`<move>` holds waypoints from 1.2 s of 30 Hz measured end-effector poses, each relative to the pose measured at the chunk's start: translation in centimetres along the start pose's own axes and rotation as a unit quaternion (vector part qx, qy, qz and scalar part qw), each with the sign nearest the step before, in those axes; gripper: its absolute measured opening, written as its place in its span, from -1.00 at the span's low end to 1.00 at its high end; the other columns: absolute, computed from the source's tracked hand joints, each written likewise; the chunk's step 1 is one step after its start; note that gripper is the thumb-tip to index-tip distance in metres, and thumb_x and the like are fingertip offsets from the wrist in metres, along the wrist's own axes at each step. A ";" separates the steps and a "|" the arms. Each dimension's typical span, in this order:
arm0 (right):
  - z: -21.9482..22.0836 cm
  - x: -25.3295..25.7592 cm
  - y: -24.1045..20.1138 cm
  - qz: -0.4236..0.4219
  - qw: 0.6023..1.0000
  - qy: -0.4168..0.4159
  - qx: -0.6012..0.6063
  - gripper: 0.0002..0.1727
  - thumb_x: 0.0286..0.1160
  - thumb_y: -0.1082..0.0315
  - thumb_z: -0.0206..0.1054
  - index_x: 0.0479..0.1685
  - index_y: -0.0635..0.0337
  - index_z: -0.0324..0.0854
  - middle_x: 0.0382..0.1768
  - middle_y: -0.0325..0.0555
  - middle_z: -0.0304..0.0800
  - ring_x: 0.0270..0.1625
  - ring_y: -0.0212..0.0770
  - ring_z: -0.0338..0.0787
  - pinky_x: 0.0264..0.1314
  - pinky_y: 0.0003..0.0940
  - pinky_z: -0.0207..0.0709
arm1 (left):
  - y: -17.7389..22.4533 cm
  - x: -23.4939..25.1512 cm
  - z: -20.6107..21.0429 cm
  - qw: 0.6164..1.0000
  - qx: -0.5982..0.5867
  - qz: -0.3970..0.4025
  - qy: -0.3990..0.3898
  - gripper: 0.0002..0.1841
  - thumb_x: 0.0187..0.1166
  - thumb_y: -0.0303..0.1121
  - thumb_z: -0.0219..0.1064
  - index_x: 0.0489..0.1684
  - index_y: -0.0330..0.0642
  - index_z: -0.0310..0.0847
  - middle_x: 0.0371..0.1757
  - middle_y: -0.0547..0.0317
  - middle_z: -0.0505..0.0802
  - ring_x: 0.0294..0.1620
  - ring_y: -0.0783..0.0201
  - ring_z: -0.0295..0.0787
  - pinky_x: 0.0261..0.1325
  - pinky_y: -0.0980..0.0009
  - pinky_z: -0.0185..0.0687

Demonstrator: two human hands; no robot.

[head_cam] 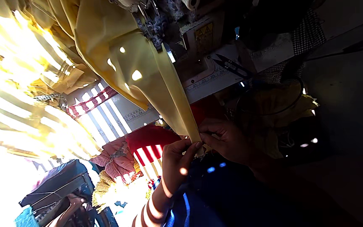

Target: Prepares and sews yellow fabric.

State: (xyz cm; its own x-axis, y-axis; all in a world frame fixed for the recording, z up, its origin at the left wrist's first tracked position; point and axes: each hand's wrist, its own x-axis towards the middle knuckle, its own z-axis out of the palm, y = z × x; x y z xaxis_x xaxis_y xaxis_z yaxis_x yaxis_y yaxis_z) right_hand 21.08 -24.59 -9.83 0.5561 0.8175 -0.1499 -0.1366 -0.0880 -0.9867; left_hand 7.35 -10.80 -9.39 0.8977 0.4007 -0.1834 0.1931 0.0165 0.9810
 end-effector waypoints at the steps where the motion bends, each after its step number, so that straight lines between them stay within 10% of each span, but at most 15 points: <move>1: 0.0 0.0 0.0 -0.002 1.000 -0.002 -0.002 -0.78 0.66 0.41 0.25 -0.11 0.28 0.82 -0.21 -0.25 0.79 -0.20 -0.51 0.77 -0.10 -0.65 0.71 | -0.1 0.0 0.0 1.000 -0.002 0.000 0.001 -0.85 0.62 -0.47 0.39 -0.30 -0.33 0.84 -0.39 0.18 0.91 -0.36 0.42 0.86 -0.18 0.46 0.83; 19: 0.4 0.4 -0.3 -0.024 0.997 0.020 -0.076 -0.74 0.60 0.15 0.42 -0.27 0.16 0.85 -0.30 -0.33 0.76 -0.28 -0.58 0.69 -0.22 -0.70 0.60 | -1.1 -0.1 0.4 0.995 0.076 0.062 0.034 -0.87 0.58 -0.48 0.42 -0.32 -0.33 0.85 -0.42 0.21 0.90 -0.42 0.48 0.83 -0.29 0.52 0.82; 27: 0.2 0.3 -0.6 -0.083 0.996 0.008 -0.018 -0.74 0.64 0.30 0.36 -0.34 0.30 0.79 -0.33 -0.26 0.72 -0.22 -0.59 0.68 -0.13 -0.71 0.61 | 5.7 3.7 -5.9 0.929 0.229 0.267 0.112 -0.69 0.75 -0.13 0.26 -0.01 -0.15 0.81 0.03 0.24 0.92 0.06 0.40 0.87 0.12 0.39 0.82; 31: 0.3 0.4 -1.3 -0.147 0.989 -0.003 -0.024 -0.70 0.67 0.21 0.32 -0.30 0.22 0.81 -0.25 -0.23 0.77 0.00 -0.44 0.66 0.11 -0.54 0.52 | 7.2 9.8 -6.0 0.881 0.371 0.278 0.092 -0.52 0.77 -0.13 0.14 0.43 -0.32 0.64 0.57 -0.12 0.64 0.67 0.04 0.47 0.73 0.12 0.35; 36: -0.2 0.0 -2.0 -0.149 0.988 0.019 -0.021 -0.74 0.63 0.24 0.37 -0.36 0.19 0.80 -0.28 -0.25 0.76 0.02 -0.42 0.65 0.12 -0.54 0.49 | 6.0 11.2 -6.0 0.859 0.413 0.276 0.123 -0.59 0.72 -0.17 0.26 0.36 -0.25 0.71 0.50 -0.01 0.73 0.69 0.01 0.47 0.81 -0.03 0.22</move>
State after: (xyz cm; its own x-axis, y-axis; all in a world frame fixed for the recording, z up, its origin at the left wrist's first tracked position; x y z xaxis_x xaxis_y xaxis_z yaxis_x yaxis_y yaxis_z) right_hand 21.51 -24.57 -7.83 0.5963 0.7894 0.1462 0.0720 0.1288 -0.9891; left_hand 16.16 -0.74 -5.17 0.8512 0.3231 0.4137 0.0724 -0.8528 0.5172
